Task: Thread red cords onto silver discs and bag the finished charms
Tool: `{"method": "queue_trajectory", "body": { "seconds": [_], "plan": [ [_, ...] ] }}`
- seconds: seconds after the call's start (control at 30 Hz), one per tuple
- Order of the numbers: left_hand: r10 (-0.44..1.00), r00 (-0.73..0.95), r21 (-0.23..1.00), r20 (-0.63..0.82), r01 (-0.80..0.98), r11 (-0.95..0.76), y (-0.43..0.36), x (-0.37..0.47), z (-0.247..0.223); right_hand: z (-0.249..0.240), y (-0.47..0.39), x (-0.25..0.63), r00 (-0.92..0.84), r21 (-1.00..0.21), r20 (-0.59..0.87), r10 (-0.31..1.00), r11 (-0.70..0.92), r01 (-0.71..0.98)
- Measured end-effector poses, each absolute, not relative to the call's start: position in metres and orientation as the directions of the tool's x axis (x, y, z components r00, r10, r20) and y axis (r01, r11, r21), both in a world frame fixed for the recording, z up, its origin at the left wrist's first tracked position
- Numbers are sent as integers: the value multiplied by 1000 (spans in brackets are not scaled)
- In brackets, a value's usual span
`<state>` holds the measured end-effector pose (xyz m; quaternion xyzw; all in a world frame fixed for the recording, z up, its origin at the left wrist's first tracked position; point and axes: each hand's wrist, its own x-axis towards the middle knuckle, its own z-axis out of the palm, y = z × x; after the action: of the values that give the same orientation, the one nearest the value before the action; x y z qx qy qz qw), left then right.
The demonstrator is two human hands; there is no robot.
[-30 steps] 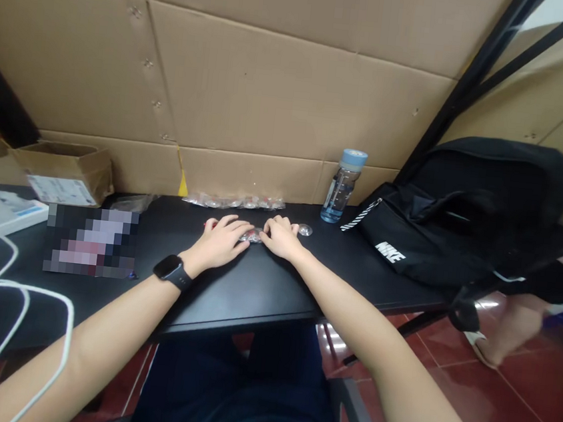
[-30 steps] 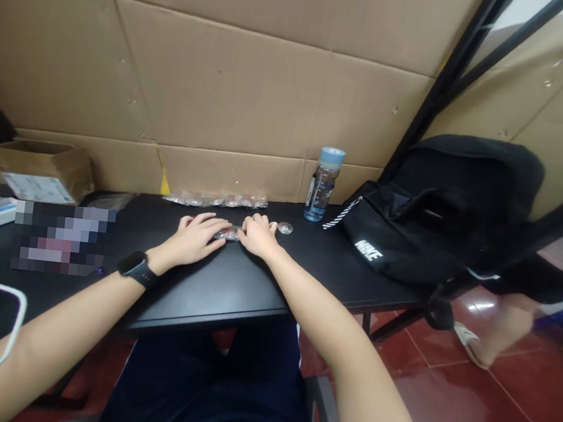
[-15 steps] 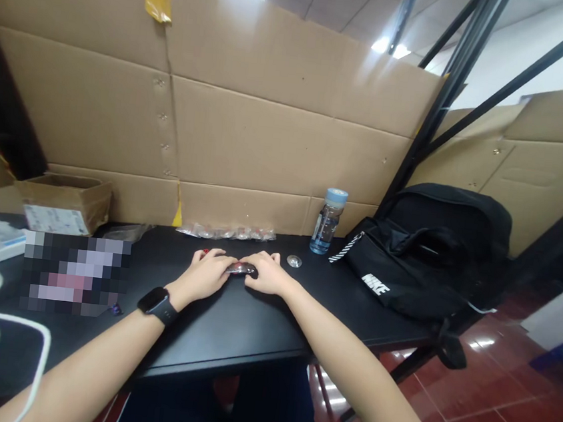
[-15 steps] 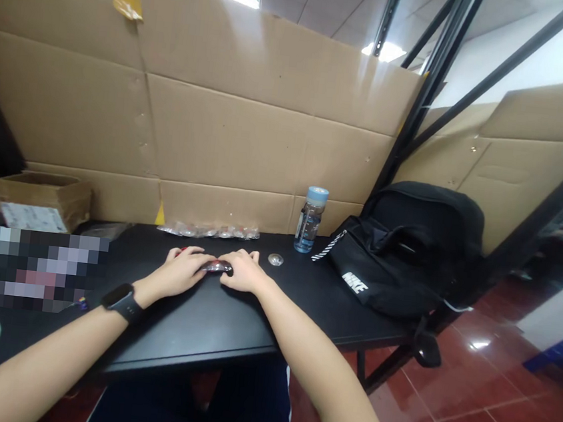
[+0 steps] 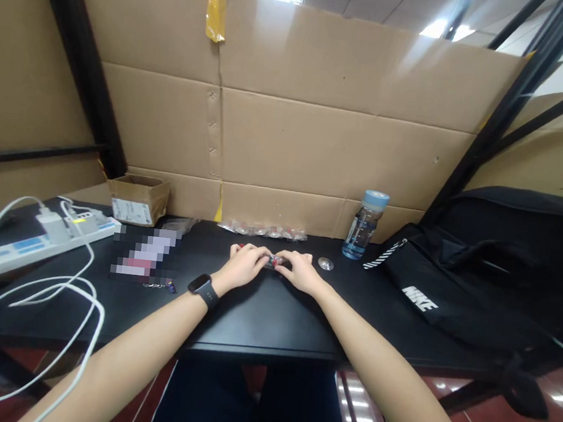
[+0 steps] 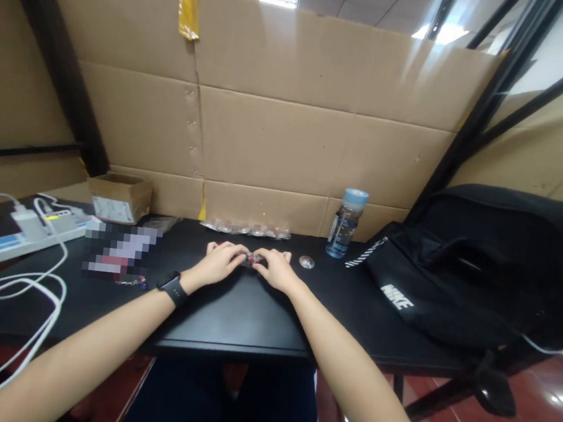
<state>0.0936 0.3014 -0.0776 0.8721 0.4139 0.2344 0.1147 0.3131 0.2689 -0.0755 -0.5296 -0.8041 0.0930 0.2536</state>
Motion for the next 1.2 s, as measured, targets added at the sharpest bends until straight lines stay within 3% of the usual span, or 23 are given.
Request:
{"method": "queue_trajectory", "body": {
  "seconds": [0.37, 0.63, 0.87, 1.1, 1.2],
  "plan": [
    [797, 486, 496, 358, 625, -603, 299, 88, -66, -73, 273, 322, -289, -630, 377, 880, 473, 617],
    [877, 350, 616, 329, 625, -480, 319, 73, -67, -73, 274, 326, -242, -617, 382, 892, 442, 651],
    [972, 20, 574, 236, 804, -156, 395, 49, -42, -59, 281, 359, -34, -545, 435, 900, 293, 786],
    [986, -13, 478, 164, 876, -67, 440, 75, -45, -49, 283, 409, 198, -619, 492, 848, 181, 765],
    [975, -5, 384, 222, 919, -83, 435, 78, -54, -51, 287, 422, 240, -607, 455, 858, 102, 788]
  ]
}}
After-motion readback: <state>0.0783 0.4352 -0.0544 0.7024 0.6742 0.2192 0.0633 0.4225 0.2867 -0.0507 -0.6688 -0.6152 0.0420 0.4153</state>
